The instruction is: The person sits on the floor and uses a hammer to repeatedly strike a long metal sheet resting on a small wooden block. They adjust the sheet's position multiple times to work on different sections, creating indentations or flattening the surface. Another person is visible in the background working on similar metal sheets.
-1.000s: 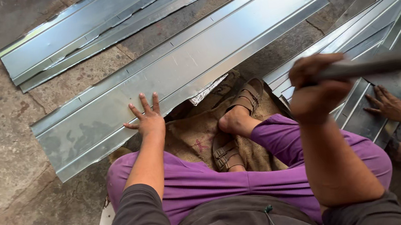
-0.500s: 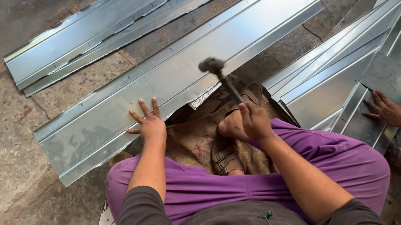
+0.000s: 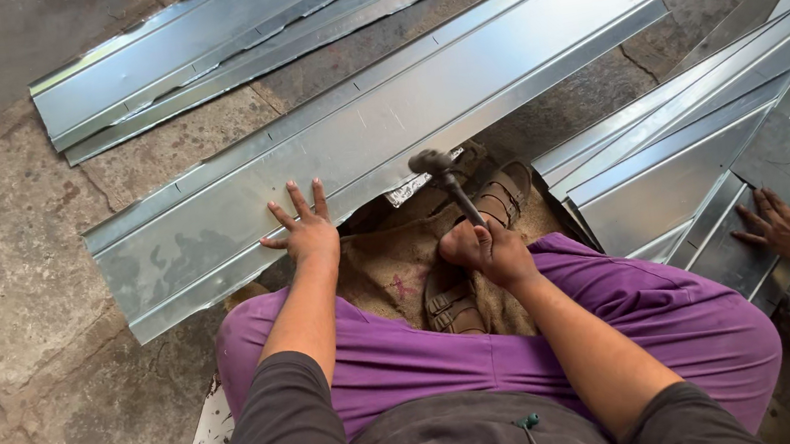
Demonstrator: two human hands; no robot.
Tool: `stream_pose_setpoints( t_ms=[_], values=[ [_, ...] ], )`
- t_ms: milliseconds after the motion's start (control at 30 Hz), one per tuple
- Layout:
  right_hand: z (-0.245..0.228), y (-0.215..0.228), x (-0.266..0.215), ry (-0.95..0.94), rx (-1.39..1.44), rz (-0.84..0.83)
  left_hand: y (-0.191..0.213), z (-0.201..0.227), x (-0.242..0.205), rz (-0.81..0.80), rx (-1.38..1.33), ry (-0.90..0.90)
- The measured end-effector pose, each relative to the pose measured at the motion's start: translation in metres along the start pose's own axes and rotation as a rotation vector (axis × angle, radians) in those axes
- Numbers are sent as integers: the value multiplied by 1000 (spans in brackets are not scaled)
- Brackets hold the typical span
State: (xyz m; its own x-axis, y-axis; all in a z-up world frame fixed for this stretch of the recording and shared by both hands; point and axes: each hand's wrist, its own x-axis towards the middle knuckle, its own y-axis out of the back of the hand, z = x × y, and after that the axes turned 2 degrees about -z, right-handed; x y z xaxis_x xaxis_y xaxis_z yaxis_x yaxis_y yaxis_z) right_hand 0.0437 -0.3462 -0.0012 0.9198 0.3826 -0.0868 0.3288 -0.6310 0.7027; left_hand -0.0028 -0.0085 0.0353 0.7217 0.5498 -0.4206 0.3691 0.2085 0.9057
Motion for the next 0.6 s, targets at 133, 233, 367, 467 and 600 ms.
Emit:
stream_pose_setpoints(
  t_ms=[133,233,367,467,600],
  values=[
    [0,-8,20,22,-79,19,13,-1,1,-31,17,8],
    [15,-24,27,4,-89,12,9,3,-5,-49,17,-19],
    [37,-38,28,-42,-115,-57,-9,25,-21,156,-419,-150],
    [38,-36,28,-78,-57,-71,-17,41,-27,105,-434,-185],
    [17,-20,31,43,-5,-37,-7,50,6,242,100,-297]
  ],
)
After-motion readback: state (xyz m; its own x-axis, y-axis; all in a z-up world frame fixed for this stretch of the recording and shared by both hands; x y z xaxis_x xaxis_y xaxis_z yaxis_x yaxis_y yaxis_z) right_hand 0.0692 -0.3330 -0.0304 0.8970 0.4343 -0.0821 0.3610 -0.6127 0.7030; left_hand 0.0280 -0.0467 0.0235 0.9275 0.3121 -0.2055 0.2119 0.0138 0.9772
